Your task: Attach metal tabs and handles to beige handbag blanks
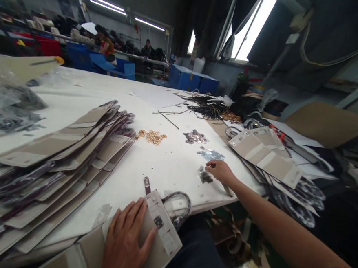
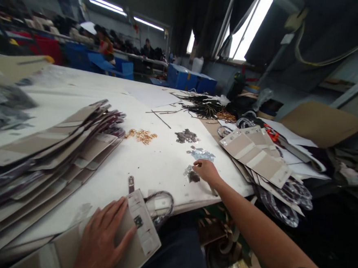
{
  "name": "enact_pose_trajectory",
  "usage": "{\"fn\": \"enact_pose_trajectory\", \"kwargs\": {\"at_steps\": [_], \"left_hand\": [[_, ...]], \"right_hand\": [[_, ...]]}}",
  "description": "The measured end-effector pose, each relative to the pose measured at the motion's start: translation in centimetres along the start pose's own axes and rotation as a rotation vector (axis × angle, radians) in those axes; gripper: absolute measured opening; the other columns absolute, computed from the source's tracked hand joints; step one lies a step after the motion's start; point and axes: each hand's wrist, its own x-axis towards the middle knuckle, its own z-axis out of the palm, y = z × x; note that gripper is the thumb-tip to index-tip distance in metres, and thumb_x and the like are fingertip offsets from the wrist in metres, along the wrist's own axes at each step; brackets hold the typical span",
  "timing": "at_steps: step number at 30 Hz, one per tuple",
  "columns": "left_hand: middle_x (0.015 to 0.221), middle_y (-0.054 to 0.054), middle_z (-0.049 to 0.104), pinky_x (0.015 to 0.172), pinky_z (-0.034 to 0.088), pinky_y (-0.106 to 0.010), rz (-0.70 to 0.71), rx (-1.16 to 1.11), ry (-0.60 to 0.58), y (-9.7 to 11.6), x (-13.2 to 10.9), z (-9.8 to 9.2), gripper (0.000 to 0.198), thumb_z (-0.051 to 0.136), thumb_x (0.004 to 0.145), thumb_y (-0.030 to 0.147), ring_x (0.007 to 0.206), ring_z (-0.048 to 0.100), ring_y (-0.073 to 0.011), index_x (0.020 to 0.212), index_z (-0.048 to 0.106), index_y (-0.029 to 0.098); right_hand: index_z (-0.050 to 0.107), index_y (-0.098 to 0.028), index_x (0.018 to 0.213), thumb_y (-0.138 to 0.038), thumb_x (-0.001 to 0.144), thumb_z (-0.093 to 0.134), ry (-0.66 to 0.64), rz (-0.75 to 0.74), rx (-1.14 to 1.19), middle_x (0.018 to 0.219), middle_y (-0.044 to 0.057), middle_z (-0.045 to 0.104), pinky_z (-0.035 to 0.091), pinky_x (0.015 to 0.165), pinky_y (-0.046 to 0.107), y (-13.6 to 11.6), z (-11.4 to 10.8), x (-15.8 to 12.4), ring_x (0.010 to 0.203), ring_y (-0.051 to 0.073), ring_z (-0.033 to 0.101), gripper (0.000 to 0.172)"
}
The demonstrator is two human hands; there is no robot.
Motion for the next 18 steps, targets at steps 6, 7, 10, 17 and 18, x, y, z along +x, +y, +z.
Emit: {"fn": "enact_pose_trajectory", "kwargs": {"at_steps": [6,7,10,17,18], "left_hand": [[0.154,-0.01,0.057,0.122,0.029,-0.054,0.016,0.01,0.023,-0.5,-0.1,0.4,0.083,0.062,0.093,0.042,0.14,0.05,-0.0343,0.166,0.027,0.024],[0.154,-0.01,0.057,0.122,0.029,-0.054,0.02,0.011,0.025,-0.5,-0.1,0.5,0.083,0.062,0.093,0.042,0.14,0.05,-0.0341,0.166,0.026,0.025],[0.154,-0.01,0.057,0.122,0.029,-0.054,0.029,0.011,0.031,-0.6,0.0,0.4,0.083,0.062,0.093,0.041,0.139,0.051,-0.0337,0.166,0.027,0.025],[0.155,-0.009,0.057,0.121,0.031,-0.055,-0.002,0.015,-0.005,0.0,0.1,-0.6,0.079,0.062,0.094,0.04,0.14,0.051,-0.0338,0.165,0.03,0.026],[0.155,-0.008,0.057,0.122,0.031,-0.055,-0.01,0.016,-0.02,0.2,0.1,-0.8,0.077,0.062,0.094,0.04,0.141,0.05,-0.0336,0.164,0.032,0.026]], "right_hand": [[0.08,-0.02,0.117,-0.033,0.082,0.075,0.057,0.122,-0.16,0.104,0.01,0.08,0.049,0.072,0.029,5.7,-1.9,5.9,0.091,0.025,0.072,0.038],[0.08,-0.021,0.119,-0.035,0.081,0.076,0.062,0.134,-0.175,0.108,0.011,0.08,0.049,0.073,0.029,6.2,-1.8,6.3,0.094,0.026,0.073,0.041],[0.08,-0.024,0.12,-0.04,0.083,0.075,0.078,0.165,-0.197,0.114,0.011,0.08,0.05,0.073,0.028,7.2,-1.2,7.2,0.097,0.026,0.074,0.041],[0.084,-0.029,0.105,-0.034,0.087,0.065,0.126,0.177,-0.223,0.108,0.006,0.081,0.047,0.07,0.028,8.4,-0.8,7.3,0.097,0.025,0.073,0.027],[0.084,-0.028,0.103,-0.035,0.087,0.063,0.13,0.175,-0.233,0.107,0.007,0.081,0.046,0.069,0.028,8.5,-0.9,7.3,0.096,0.025,0.073,0.028]]}}
